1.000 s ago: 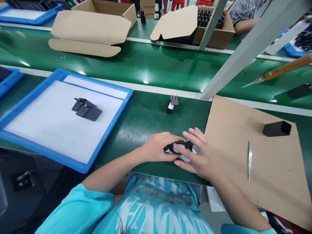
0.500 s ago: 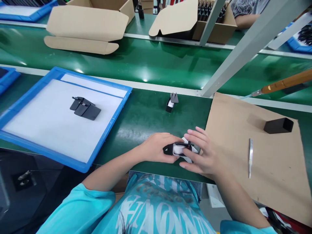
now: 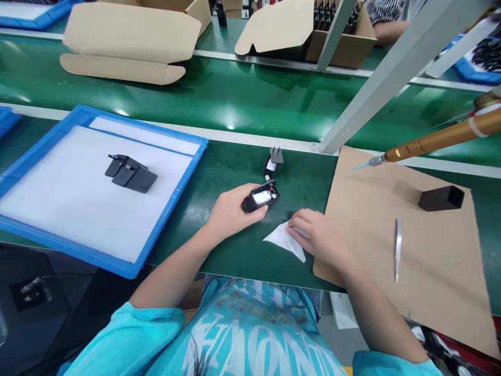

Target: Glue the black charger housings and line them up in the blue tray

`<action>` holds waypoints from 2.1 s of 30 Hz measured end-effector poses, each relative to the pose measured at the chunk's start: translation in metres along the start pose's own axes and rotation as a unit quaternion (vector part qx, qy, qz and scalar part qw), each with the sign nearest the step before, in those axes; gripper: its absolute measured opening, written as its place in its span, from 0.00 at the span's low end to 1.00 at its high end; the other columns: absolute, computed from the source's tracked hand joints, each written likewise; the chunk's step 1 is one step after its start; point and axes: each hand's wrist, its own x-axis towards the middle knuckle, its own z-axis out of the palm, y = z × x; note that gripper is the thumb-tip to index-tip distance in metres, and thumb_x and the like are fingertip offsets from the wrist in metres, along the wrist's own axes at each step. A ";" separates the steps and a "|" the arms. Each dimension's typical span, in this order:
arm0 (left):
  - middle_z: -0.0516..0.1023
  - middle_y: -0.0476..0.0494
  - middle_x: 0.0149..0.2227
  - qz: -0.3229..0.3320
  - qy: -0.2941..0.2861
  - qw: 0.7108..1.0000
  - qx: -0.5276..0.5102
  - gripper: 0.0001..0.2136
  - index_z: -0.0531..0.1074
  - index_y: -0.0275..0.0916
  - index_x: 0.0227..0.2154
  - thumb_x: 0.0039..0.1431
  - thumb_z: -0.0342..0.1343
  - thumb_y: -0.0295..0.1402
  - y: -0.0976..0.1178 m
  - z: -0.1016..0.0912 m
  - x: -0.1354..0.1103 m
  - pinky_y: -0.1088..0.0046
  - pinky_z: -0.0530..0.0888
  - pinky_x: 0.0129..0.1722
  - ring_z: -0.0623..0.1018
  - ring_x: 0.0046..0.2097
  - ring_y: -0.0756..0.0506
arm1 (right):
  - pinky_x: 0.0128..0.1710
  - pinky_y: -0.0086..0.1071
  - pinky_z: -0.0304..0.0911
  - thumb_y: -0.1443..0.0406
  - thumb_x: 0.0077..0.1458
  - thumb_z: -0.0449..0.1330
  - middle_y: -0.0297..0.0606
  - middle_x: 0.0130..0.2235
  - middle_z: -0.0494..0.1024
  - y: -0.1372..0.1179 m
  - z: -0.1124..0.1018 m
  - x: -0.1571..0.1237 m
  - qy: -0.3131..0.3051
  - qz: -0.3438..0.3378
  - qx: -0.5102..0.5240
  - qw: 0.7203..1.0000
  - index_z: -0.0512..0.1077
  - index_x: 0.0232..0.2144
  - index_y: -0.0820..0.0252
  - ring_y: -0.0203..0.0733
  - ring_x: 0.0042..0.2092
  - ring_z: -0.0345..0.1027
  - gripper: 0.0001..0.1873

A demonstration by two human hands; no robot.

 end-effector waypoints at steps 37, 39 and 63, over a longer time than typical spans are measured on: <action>0.72 0.42 0.59 -0.047 -0.149 0.985 -0.077 0.28 0.65 0.42 0.59 0.59 0.57 0.47 -0.024 -0.013 0.013 0.63 0.67 0.59 0.72 0.59 0.40 | 0.40 0.41 0.65 0.70 0.40 0.67 0.37 0.40 0.74 0.067 -0.048 -0.007 0.557 0.231 0.260 0.754 0.72 0.43 0.50 0.39 0.39 0.71 0.24; 0.77 0.45 0.54 -0.017 -0.148 0.981 -0.124 0.22 0.67 0.42 0.58 0.64 0.53 0.44 -0.024 -0.006 0.016 0.67 0.69 0.56 0.76 0.54 0.43 | 0.39 0.43 0.65 0.72 0.34 0.66 0.36 0.41 0.74 0.088 -0.070 -0.011 0.610 0.225 0.305 0.696 0.73 0.39 0.47 0.38 0.38 0.71 0.26; 0.81 0.46 0.45 0.180 -0.084 0.979 0.033 0.10 0.76 0.43 0.45 0.64 0.56 0.38 -0.027 0.000 0.009 0.70 0.74 0.47 0.79 0.45 0.46 | 0.30 0.31 0.67 0.62 0.46 0.63 0.24 0.33 0.75 0.086 -0.055 0.083 0.535 0.185 0.542 0.622 0.62 0.36 0.51 0.30 0.23 0.70 0.16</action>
